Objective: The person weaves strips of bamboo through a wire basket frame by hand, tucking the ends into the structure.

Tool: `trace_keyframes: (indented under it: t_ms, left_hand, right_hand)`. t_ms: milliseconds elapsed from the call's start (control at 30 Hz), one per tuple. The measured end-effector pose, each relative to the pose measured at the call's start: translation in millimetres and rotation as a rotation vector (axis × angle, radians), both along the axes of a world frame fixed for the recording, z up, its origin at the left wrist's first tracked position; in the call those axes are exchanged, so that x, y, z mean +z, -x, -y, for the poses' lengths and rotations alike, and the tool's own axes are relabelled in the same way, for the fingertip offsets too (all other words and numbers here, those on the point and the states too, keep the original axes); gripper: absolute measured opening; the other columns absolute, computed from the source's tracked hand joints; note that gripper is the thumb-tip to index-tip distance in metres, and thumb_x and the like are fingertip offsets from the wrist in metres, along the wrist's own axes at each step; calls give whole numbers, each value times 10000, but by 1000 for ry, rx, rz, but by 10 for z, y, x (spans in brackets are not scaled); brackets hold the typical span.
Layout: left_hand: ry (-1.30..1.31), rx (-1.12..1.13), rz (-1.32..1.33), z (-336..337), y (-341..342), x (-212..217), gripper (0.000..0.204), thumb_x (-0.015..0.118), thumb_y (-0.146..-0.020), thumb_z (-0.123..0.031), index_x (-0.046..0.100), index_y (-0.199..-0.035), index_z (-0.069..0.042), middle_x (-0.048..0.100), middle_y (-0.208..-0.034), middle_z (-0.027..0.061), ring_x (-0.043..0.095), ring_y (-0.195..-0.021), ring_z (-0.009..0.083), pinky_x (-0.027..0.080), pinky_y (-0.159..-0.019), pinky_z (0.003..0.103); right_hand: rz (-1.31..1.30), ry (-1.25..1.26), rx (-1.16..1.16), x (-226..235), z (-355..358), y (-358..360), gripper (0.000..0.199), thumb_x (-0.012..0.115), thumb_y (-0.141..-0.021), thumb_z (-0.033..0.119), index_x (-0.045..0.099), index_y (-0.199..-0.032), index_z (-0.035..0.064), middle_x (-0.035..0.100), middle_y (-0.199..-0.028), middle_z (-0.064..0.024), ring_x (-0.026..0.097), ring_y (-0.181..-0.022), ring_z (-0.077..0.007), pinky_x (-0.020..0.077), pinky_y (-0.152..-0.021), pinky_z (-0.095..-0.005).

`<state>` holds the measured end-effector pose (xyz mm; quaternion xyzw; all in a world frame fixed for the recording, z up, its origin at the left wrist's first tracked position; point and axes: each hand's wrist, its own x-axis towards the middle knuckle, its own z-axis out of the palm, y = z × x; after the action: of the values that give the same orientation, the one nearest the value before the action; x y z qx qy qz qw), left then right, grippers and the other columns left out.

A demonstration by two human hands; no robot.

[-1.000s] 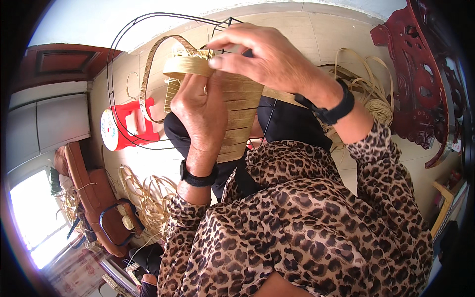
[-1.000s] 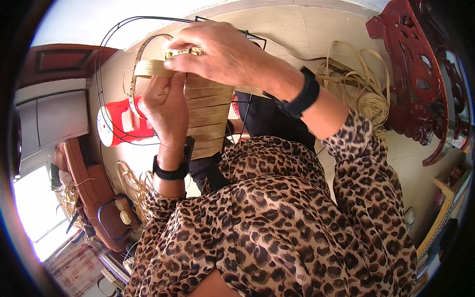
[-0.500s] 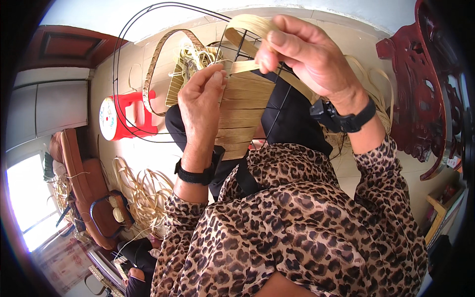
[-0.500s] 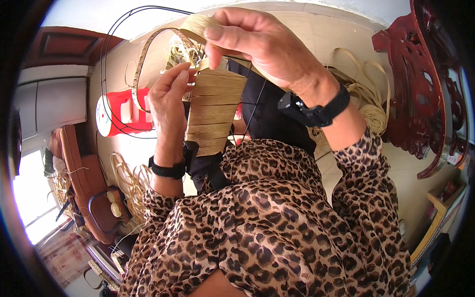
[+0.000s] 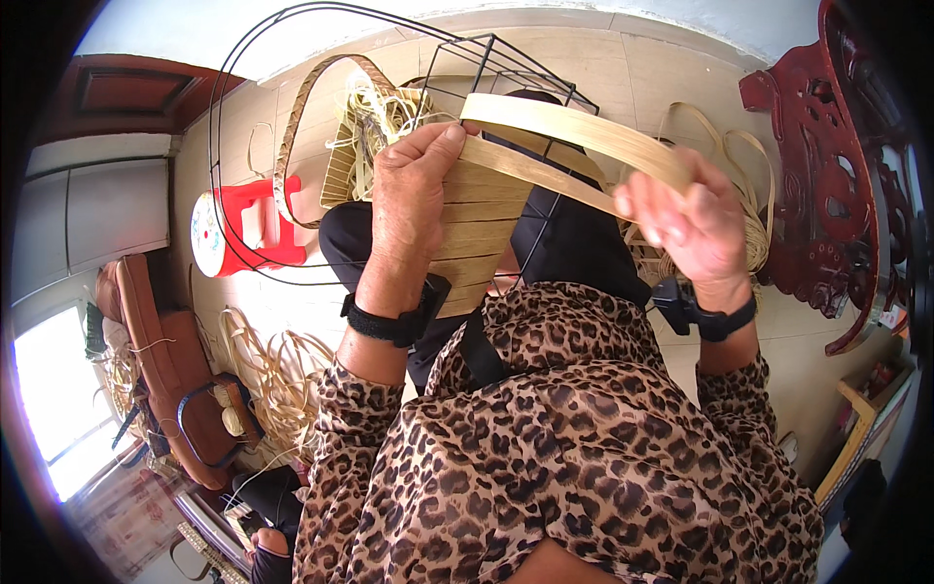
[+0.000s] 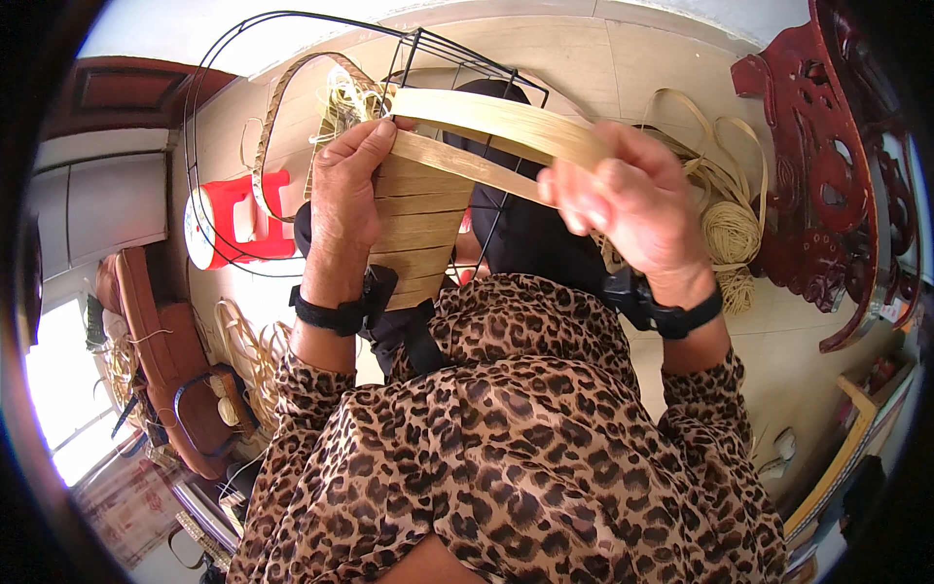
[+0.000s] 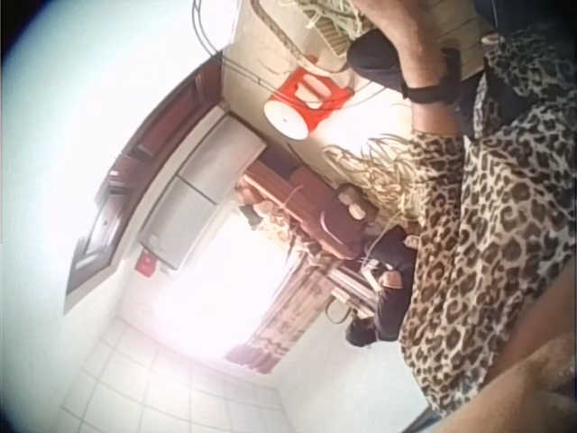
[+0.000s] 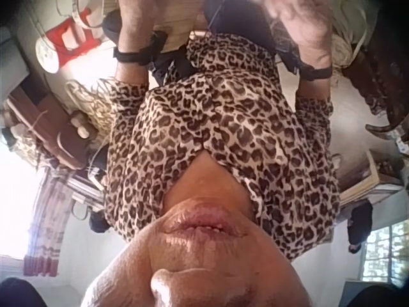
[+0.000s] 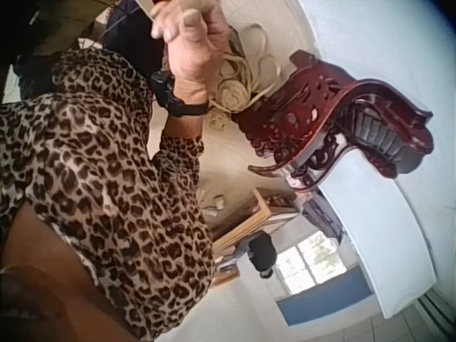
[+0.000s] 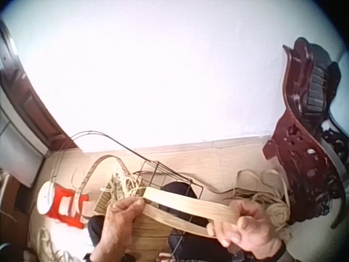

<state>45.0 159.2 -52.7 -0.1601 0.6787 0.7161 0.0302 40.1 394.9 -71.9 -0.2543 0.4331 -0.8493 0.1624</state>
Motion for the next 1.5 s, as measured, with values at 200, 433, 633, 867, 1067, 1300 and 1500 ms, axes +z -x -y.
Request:
trace_keyframes:
  t_ms: [200,433,633,867,1067,1300,1500]
  left_hand:
    - [117,7,-45,-33,-10,-14,162,585,-822,-137,656,-864,3,614,-738,10,520,-687,66,408,-657,196]
    - [189,9,-75,-40,1,-41,181,581,-827,-154,644,-873,9,597,-716,-2,497,-653,48,405,-615,192]
    - [410,-29,-49,-74,-31,-19,227,555,-848,-200,628,-851,15,563,-647,-3,464,-612,47,400,-574,215]
    - [501,-5,-135,-76,-13,-82,226,548,-845,-191,598,-811,27,520,-593,20,441,-588,58,392,-551,233]
    - [473,-36,-137,-69,14,-63,225,542,-847,-187,599,-787,22,500,-578,6,428,-565,56,381,-530,234]
    - [465,-22,-57,-65,98,-68,257,536,-842,-215,587,-756,22,472,-545,-14,400,-538,50,370,-507,239]
    - [453,31,-57,-57,86,-106,246,536,-834,-214,600,-789,20,474,-538,6,412,-539,60,389,-527,248]
  right_hand:
    - [-12,143,0,64,-434,-125,326,532,-843,433,467,-743,129,480,-522,67,483,-507,-86,384,-715,-291]
    - [70,154,-18,129,-653,-201,311,583,-808,441,483,-687,173,522,-514,89,505,-521,-63,339,-746,-279]
    - [184,361,-128,-14,-988,-141,300,645,-764,402,529,-577,198,525,-472,112,459,-442,-29,313,-746,-239]
    - [260,705,-369,-220,-1845,-170,511,458,-800,569,416,-529,138,395,-402,54,384,-362,-53,338,-678,-227]
    - [540,361,-616,-670,-2308,-452,540,395,-860,519,541,-918,2,390,-481,39,349,-396,-65,364,-600,-202]
    - [193,-1296,-1100,-695,-1355,-203,317,543,-848,262,560,-1062,29,593,-928,-73,556,-788,-120,440,-739,-255]
    - [-473,-876,-663,-193,275,125,109,616,-771,105,590,-846,30,607,-785,-96,596,-732,-190,466,-644,-282]
